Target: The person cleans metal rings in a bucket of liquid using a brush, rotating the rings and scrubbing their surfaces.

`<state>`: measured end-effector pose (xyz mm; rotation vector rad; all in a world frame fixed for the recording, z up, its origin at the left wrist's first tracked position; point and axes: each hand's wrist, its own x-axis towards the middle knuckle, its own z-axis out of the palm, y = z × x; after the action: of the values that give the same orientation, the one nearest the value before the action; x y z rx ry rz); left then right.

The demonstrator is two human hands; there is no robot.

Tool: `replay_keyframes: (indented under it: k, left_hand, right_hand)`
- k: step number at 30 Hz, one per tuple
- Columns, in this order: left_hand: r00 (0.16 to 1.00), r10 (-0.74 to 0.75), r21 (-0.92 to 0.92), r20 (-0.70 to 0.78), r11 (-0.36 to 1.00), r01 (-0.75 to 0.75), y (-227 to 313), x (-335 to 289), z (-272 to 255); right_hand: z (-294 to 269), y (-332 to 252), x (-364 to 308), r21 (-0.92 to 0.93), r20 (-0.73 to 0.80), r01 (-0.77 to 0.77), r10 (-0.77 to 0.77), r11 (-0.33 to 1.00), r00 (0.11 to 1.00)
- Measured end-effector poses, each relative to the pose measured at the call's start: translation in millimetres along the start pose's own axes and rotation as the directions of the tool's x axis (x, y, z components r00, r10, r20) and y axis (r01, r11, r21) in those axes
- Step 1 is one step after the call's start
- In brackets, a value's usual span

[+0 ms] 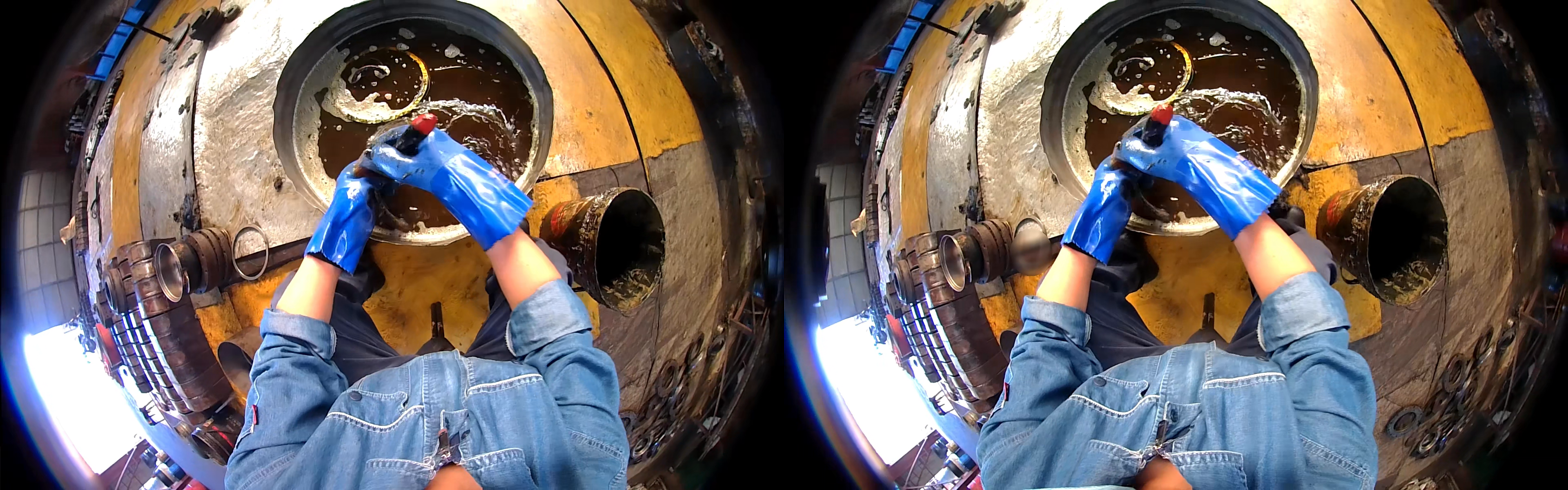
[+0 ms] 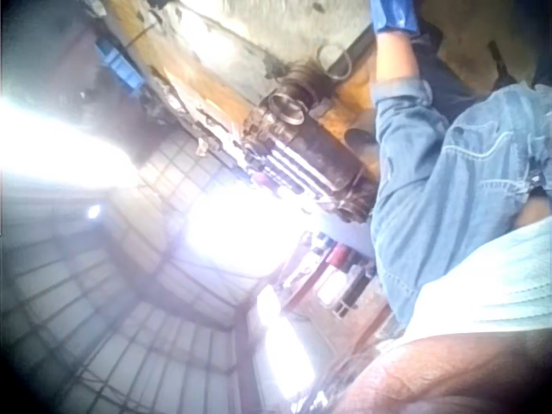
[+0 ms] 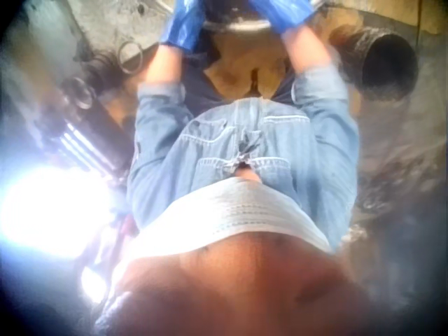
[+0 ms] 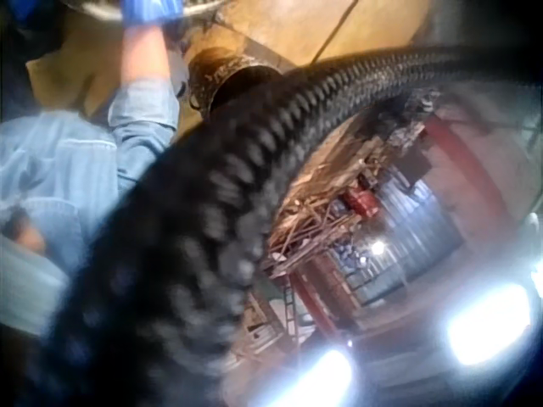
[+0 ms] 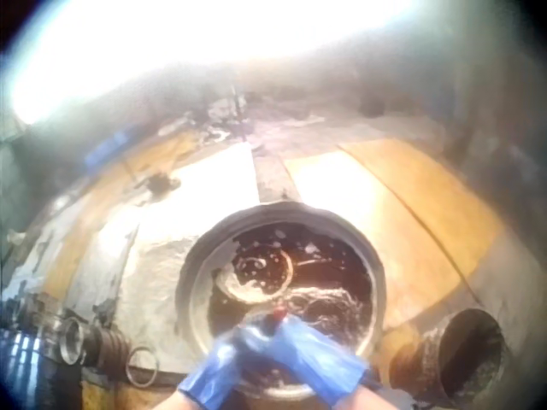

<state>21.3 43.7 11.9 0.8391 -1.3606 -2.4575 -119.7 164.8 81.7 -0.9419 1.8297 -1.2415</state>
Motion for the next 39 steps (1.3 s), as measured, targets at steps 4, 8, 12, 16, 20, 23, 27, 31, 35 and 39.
replay_keyframes:
  k: [4, 8, 12, 16, 20, 23, 27, 31, 35, 39]
  left_hand:
    - [0.996, -0.081, 0.169, 0.039, 0.983, 0.074, -2, 4, -8]
    - [0.995, -0.091, 0.159, 0.031, 0.984, 0.085, 0, 7, -6]
    - [0.997, -0.053, 0.201, 0.059, 0.979, 0.040, -7, 12, -18]
    - [0.999, -0.015, 0.155, 0.053, 0.988, 0.007, -1, 13, 0]
    - [0.998, -0.048, 0.230, 0.051, 0.973, 0.035, 5, 7, -3]
    - [0.998, -0.052, 0.233, 0.023, 0.971, 0.045, 7, 8, 5]
    - [0.993, -0.114, 0.211, -0.004, 0.971, 0.113, 12, 7, 11]
    - [0.915, -0.403, 0.009, -0.008, 0.915, 0.403, 8, 25, -14]
    - [0.833, -0.554, -0.221, -0.017, 0.814, 0.537, 9, 44, 1]
    - [0.858, -0.498, -0.483, 0.123, 0.726, 0.490, -1, 53, -27]
  right_hand:
    - [-48, -7, -2, -0.044, -0.065, -0.337, 0.334, 0.940, 0.940]
    - [-56, 48, 0, 0.050, -0.311, -0.335, 0.333, 0.941, 0.890]
    - [-35, 35, -6, 0.257, -0.230, -0.133, 0.194, 0.957, 0.954]
    - [-21, 32, 2, 0.095, -0.267, -0.200, 0.218, 0.975, 0.939]
    - [-38, 51, 1, 0.156, -0.505, -0.276, 0.317, 0.948, 0.803]
    - [-43, 101, 10, 0.170, -0.636, -0.359, 0.380, 0.918, 0.672]
    - [-55, 105, 16, -0.195, -0.552, -0.678, 0.493, 0.708, 0.673]
    - [-33, 58, 1, 0.102, -0.458, -0.270, 0.286, 0.958, 0.842]
    - [-7, 31, 6, 0.231, -0.215, -0.152, 0.203, 0.961, 0.955]
    - [21, 37, 7, -0.344, -0.094, 0.090, -0.130, 0.935, 0.987]
